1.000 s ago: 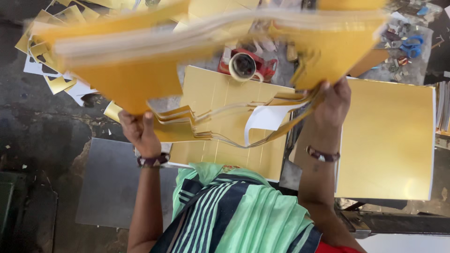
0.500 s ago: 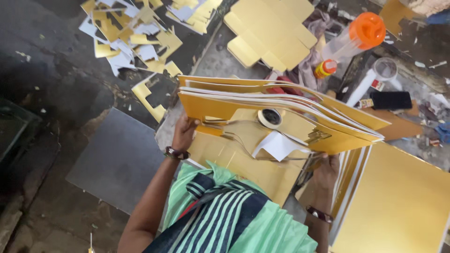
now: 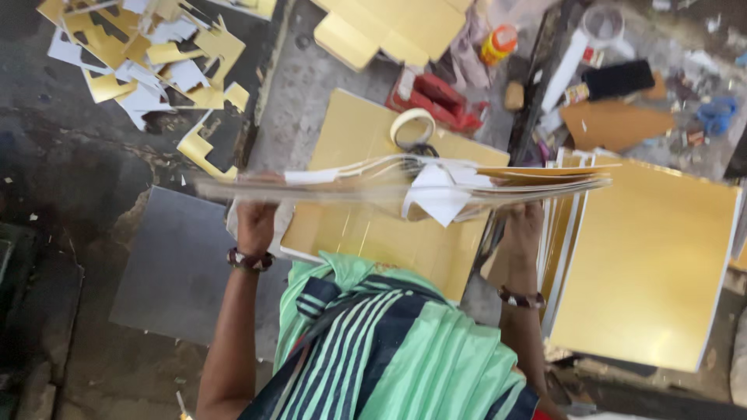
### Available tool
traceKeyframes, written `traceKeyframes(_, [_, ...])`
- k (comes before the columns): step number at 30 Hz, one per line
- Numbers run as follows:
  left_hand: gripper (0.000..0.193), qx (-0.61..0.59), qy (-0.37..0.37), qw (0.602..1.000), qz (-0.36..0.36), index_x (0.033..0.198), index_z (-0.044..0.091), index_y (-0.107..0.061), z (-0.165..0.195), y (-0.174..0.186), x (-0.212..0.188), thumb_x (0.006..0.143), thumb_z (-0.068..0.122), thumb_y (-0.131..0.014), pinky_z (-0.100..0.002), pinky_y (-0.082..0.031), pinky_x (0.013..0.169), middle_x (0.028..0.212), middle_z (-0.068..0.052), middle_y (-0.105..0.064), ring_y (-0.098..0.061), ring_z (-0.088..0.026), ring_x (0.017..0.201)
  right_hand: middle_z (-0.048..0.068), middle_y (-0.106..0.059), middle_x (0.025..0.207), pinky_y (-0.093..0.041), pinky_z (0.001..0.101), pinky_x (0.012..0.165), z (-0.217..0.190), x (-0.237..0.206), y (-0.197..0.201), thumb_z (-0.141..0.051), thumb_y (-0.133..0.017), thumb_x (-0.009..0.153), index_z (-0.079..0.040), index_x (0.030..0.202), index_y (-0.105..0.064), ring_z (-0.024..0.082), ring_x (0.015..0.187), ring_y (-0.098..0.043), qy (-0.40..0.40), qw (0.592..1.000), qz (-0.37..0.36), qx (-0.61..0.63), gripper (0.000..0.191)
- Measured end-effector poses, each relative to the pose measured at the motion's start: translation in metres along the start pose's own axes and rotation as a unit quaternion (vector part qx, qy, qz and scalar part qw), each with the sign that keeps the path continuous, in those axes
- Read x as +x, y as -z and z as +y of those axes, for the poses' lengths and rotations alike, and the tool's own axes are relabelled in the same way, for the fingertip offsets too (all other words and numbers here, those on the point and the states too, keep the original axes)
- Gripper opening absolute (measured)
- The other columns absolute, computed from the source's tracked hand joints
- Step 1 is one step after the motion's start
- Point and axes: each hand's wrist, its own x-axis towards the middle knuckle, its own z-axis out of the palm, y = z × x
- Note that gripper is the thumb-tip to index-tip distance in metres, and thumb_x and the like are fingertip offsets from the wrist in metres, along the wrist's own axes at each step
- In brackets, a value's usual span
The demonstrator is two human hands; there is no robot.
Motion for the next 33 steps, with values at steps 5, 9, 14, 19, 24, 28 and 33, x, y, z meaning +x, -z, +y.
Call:
traceKeyframes(5, [0.019,-0.013,-0.046,0.999,0.014,0.111,0.002,-0.062,-0.011,0.007,0.015,0.103,-0.015,-0.061,-0.03,-0.052,0.096,0.112,-0.004,-0.063,-0.058,-0.013,0.106,0.001,-0.064,0.105,-0.047,0.0284,0.086,0.014,0.009,0.003,-0.045,-0.069,0.107,-0.005,0.117,-0.065,0.009,0.092,-0.058,0.109,0.993,0.036,0.003,0.041])
traceKeyframes(9, [0.017,-0.027,-0.04,0.999,0.007,0.114,0.002,-0.061,0.034,0.015,0.018,0.103,-0.011,-0.06,-0.031,-0.054,0.098,0.113,-0.006,-0.067,-0.064,-0.016,0.108,0.002,-0.064,0.09,-0.047,0.0262,0.069,-0.019,0.011,-0.006,-0.045,-0.07,0.102,-0.006,0.112,-0.064,0.01,0.075,-0.058,0.159,0.986,0.057,0.017,0.041])
traceKeyframes(14, [0.012,-0.019,-0.009,1.0,-0.019,0.114,0.002,-0.06,0.072,0.0,0.022,0.104,-0.005,-0.059,-0.033,-0.056,0.1,0.112,-0.009,-0.071,-0.069,-0.018,0.108,0.001,-0.063,0.088,-0.055,0.0322,0.071,-0.032,0.027,-0.037,-0.04,-0.068,0.104,-0.011,0.106,-0.06,0.017,0.078,-0.064,0.088,0.989,0.046,0.108,0.03])
traceKeyframes(19, [0.008,-0.006,0.007,1.0,-0.011,0.115,0.0,-0.06,0.062,-0.012,0.015,0.108,0.004,-0.06,-0.034,-0.055,0.093,0.107,-0.012,-0.069,-0.067,-0.019,0.099,0.0,-0.058,0.077,-0.047,0.0242,0.06,-0.019,0.037,-0.057,-0.034,-0.061,0.108,-0.005,0.108,-0.063,0.009,0.064,-0.054,-0.064,0.993,0.073,-0.069,0.029])
traceKeyframes(24, [0.011,-0.092,0.104,0.99,0.038,0.115,0.003,-0.055,0.05,0.019,0.012,0.108,0.011,-0.057,-0.036,-0.06,0.082,0.096,-0.01,-0.068,-0.071,-0.021,0.086,0.001,-0.06,0.075,-0.051,0.0254,0.06,-0.013,0.069,-0.066,-0.032,-0.058,0.11,-0.004,0.1,-0.063,0.011,0.062,-0.057,-0.166,0.976,0.031,-0.136,0.031])
traceKeyframes(28, [0.011,-0.102,0.179,0.977,0.053,0.114,0.001,-0.056,0.01,0.043,0.022,0.108,0.01,-0.057,-0.036,-0.059,0.078,0.096,-0.01,-0.066,-0.072,-0.024,0.084,0.001,-0.063,0.076,-0.052,0.0284,0.059,0.032,0.111,-0.092,-0.033,-0.056,0.106,-0.005,0.097,-0.061,0.013,0.062,-0.061,-0.223,0.965,-0.056,-0.13,0.03])
traceKeyframes(33, [0.01,-0.102,0.25,0.956,0.111,0.11,0.001,-0.056,-0.056,0.043,0.02,0.103,0.008,-0.06,-0.038,-0.061,0.067,0.092,-0.012,-0.068,-0.072,-0.025,0.074,0.006,-0.066,0.084,-0.053,0.0336,0.072,0.069,0.122,-0.098,-0.029,-0.057,0.103,0.0,0.104,-0.064,0.018,0.077,-0.064,-0.186,0.926,-0.143,-0.296,0.03])
